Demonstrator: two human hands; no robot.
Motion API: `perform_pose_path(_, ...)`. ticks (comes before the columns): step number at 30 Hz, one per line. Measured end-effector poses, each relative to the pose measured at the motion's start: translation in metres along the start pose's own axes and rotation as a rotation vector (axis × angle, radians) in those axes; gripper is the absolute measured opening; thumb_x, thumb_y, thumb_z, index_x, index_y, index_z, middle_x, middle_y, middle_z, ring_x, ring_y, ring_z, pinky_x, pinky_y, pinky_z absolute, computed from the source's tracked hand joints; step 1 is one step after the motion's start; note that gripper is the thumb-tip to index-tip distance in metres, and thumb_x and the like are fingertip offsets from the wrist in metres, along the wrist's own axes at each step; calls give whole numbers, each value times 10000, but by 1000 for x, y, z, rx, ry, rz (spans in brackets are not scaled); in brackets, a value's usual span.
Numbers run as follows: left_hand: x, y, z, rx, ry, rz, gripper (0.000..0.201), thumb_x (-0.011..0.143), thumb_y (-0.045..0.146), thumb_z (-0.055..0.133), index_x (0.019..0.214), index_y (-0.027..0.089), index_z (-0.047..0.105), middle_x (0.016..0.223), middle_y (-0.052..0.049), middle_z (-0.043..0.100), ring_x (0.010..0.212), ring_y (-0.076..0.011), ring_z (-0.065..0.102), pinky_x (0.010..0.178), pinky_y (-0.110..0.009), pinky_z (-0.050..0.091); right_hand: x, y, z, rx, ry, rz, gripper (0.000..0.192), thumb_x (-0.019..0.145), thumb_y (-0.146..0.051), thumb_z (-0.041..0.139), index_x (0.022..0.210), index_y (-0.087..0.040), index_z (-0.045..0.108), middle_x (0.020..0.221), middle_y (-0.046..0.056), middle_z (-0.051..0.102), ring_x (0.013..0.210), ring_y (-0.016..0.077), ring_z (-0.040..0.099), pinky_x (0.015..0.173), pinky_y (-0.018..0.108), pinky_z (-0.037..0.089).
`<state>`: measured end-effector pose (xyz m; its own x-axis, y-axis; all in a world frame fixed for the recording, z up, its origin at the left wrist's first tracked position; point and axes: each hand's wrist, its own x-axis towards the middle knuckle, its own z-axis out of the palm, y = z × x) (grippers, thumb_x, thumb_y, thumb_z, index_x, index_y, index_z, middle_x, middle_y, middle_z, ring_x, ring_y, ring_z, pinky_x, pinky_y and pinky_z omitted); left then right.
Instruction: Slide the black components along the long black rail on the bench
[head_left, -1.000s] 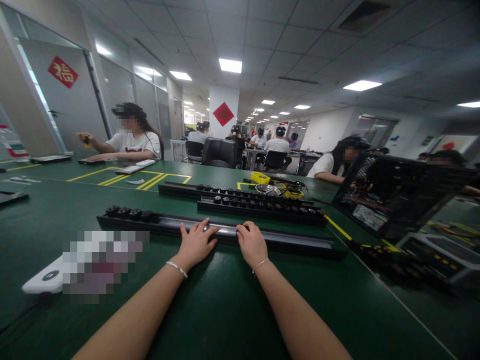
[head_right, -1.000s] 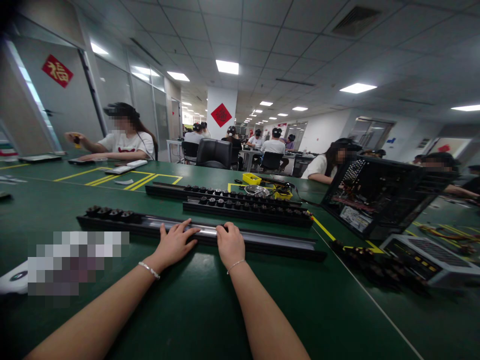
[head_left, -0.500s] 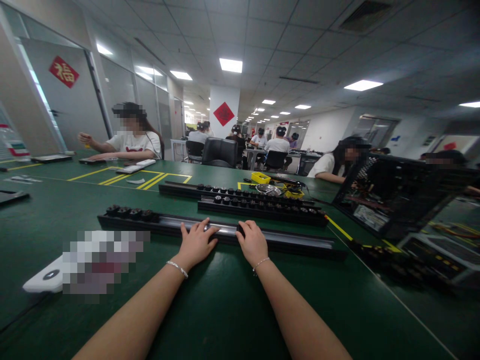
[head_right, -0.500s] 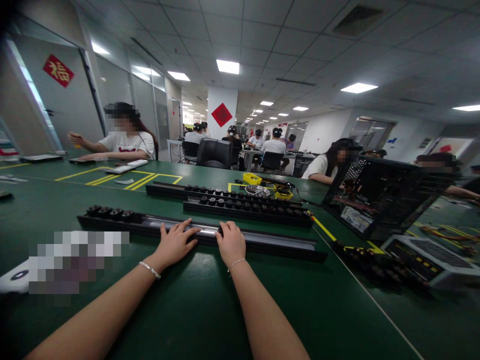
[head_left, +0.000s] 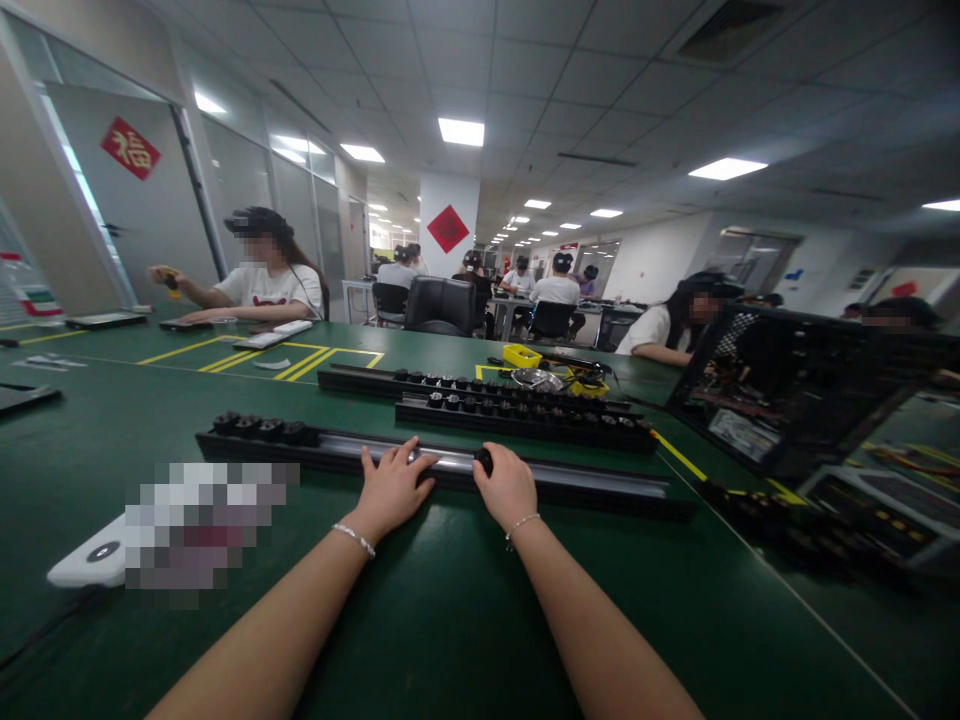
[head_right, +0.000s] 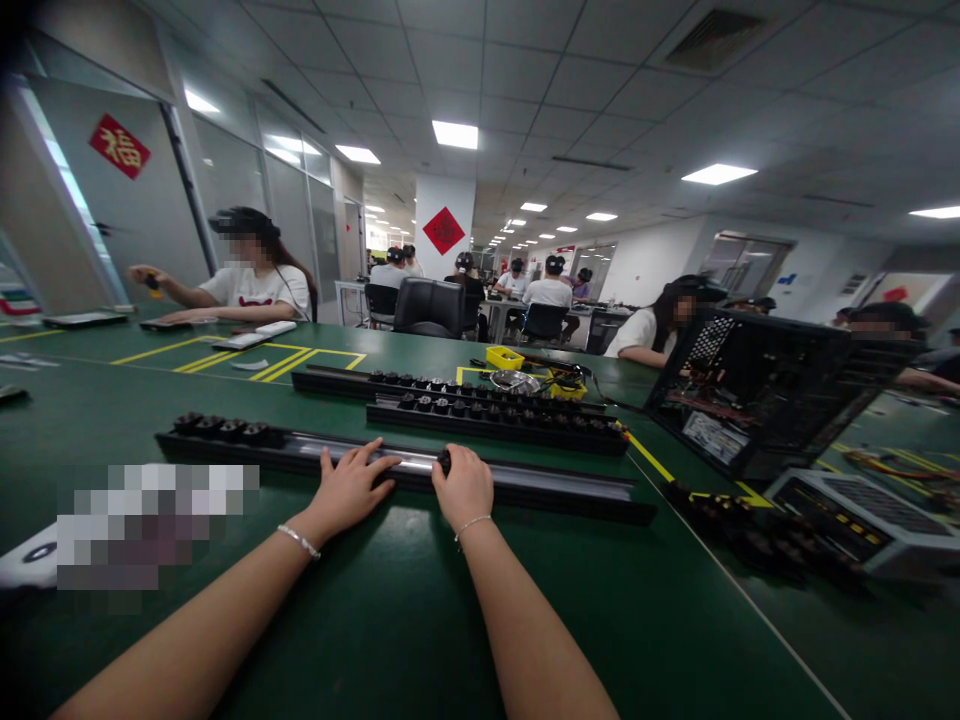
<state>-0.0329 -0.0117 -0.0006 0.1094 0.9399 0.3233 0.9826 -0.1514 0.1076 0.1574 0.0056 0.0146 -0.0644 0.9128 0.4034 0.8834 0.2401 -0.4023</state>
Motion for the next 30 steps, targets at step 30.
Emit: perform_pose_path(30,1,1,-2,-9,-16,4,383,842,442,447,1213,405,532,1440,-61,398,1248,-329,411,990,-729,97,-1,13,-5,-9,29,52,379,833,-334,471,1144,-151,585,1129,104,637,1055,209,557,918,326,370)
